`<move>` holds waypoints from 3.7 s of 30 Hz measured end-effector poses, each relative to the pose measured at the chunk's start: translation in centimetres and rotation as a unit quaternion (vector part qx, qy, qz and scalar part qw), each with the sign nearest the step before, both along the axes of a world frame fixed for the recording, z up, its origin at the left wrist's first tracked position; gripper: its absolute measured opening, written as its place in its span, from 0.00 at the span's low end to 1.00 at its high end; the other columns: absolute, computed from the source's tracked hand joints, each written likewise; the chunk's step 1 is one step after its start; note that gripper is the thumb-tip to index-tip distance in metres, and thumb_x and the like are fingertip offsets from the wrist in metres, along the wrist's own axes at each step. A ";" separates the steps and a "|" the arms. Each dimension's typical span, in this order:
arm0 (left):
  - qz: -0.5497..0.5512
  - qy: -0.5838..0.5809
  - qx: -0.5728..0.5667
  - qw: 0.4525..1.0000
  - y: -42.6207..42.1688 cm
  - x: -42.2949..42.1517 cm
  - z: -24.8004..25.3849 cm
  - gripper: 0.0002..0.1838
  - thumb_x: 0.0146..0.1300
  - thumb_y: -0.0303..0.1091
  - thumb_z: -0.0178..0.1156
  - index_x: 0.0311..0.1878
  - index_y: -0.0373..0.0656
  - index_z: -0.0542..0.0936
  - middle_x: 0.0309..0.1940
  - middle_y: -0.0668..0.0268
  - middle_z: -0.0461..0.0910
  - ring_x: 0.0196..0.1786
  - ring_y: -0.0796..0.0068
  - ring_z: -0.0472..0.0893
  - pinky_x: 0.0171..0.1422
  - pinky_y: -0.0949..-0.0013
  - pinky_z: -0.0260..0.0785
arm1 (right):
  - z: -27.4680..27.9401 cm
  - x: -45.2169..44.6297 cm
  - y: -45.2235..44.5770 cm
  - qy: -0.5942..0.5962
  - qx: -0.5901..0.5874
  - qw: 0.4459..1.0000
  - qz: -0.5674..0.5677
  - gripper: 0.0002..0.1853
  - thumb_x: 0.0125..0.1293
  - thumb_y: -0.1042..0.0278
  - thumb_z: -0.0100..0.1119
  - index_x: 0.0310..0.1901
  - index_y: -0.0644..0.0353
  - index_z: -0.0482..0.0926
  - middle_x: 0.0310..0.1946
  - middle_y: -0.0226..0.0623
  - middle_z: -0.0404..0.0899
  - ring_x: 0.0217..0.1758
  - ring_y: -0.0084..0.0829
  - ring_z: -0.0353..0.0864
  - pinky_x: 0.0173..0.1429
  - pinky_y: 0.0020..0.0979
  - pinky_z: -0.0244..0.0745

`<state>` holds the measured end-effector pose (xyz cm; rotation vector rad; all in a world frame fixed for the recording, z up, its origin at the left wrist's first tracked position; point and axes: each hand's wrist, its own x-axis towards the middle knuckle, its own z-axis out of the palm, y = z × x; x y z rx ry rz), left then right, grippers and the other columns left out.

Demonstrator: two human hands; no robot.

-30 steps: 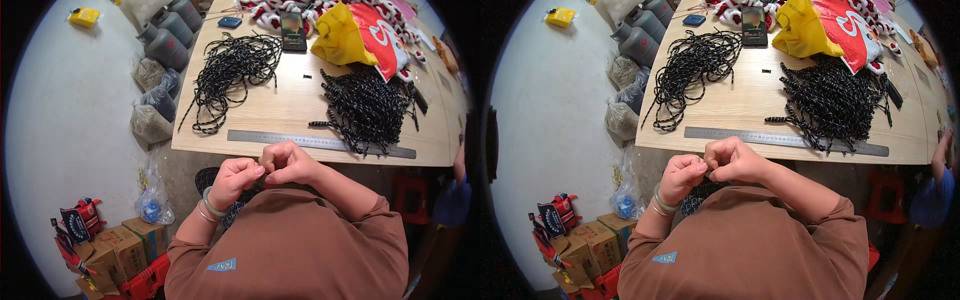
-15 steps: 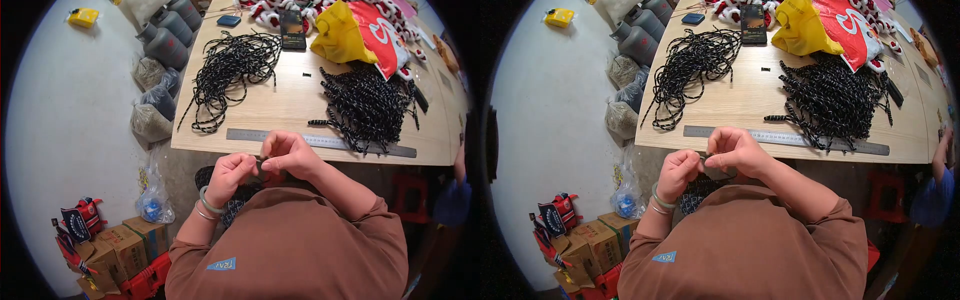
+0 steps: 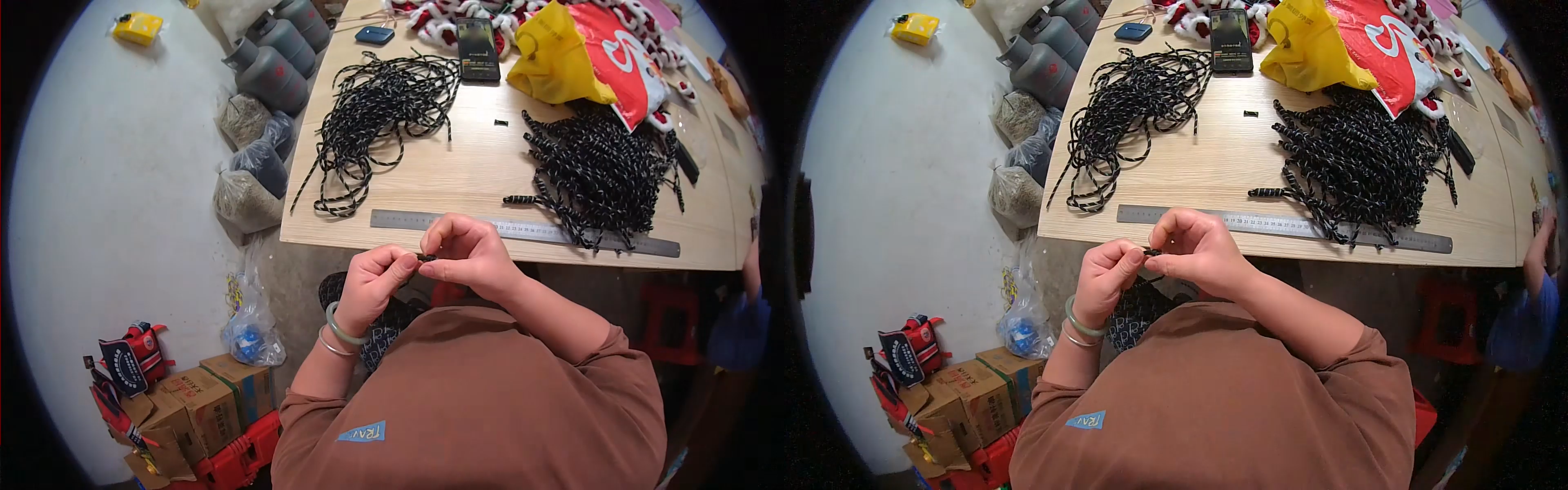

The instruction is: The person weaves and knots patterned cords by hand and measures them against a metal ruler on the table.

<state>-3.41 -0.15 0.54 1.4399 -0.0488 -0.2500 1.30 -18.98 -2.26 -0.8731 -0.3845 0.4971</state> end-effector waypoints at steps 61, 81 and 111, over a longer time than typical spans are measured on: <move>0.004 -0.233 0.332 0.914 1.4 -2.8 -2.6 0.13 0.54 0.22 0.69 0.44 0.37 0.85 0.27 0.62 0.82 0.29 0.71 0.79 0.34 0.71 0.70 | -3.7 -0.7 -0.5 0.072 -0.219 0.946 0.226 0.13 0.70 0.60 0.60 0.34 0.62 0.80 0.22 0.24 0.73 0.24 0.15 0.67 0.28 0.21 0.61; 0.068 -0.363 0.405 0.836 0.2 -1.5 -1.4 0.06 0.56 0.19 0.65 0.38 0.35 0.81 0.27 0.58 0.80 0.30 0.60 0.80 0.34 0.67 0.72 | -1.8 -1.4 0.8 -0.197 -0.264 0.941 -0.074 0.08 0.64 0.72 0.62 0.37 0.69 0.83 0.27 0.33 0.83 0.30 0.18 0.78 0.33 0.26 0.72; 0.082 -0.251 0.191 0.945 -0.4 -0.3 -3.4 0.08 0.54 0.13 0.63 0.36 0.34 0.83 0.35 0.63 0.82 0.31 0.86 0.76 0.30 0.83 0.66 | -0.7 0.0 0.3 0.296 -0.088 0.948 0.080 0.05 0.58 0.74 0.67 0.32 0.60 0.79 0.18 0.25 0.71 0.15 0.17 0.64 0.19 0.21 0.54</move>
